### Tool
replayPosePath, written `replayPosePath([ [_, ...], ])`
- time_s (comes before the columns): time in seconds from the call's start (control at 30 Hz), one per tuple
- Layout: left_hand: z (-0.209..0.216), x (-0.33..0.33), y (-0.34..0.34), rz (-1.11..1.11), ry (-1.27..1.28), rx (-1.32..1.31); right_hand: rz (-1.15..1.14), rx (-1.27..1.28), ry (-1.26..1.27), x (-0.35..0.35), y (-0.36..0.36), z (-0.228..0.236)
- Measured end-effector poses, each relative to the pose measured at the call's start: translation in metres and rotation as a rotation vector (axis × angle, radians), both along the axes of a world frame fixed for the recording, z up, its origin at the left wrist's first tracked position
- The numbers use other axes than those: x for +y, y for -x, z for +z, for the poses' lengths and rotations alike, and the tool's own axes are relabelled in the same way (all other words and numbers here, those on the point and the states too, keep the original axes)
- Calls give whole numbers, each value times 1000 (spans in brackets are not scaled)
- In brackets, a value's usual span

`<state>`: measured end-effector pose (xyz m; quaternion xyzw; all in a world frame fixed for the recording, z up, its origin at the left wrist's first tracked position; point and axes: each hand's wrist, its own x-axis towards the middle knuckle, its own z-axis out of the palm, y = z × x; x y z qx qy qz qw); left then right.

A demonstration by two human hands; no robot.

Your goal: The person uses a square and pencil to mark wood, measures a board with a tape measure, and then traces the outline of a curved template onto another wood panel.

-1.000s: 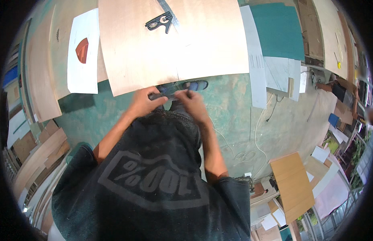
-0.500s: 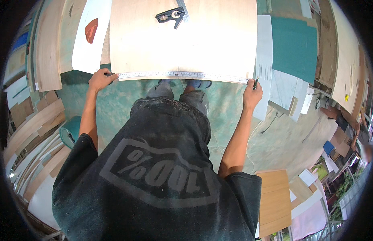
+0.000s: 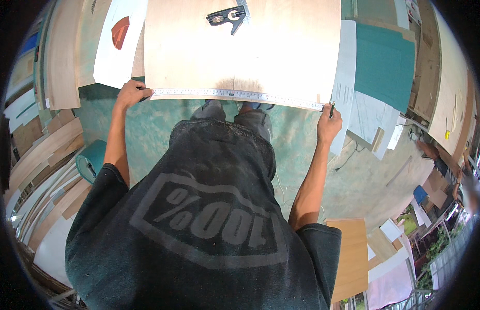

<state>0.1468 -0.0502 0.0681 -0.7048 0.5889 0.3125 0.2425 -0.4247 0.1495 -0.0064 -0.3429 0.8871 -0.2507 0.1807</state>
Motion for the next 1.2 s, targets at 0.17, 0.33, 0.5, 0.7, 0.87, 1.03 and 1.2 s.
replayPosePath([
  [0.17, -5, -1, -12, -10, 9, 48, 12, 4, -3, 3, 5, -6],
  [0.33, 0, 1, -12, -36, 16, 68, 36, 58, 0, 1, 4, -4],
  [0.5, -1, 6, -20, -176, 110, 81, 47, 27, -72, 0, 8, -2],
  [0.7, 14, -14, -2, -176, -82, -18, -25, -35, -49, -1, 6, -4],
  [0.87, 1, -22, -14, -180, -113, 6, -31, -46, -56, -3, 7, -5],
  [1.03, 7, -22, -8, -156, -158, -7, -51, -43, -49, -2, 4, -3],
  [1.2, -2, -14, -18, -171, -119, 39, -41, -60, -68, -3, 4, 0],
])
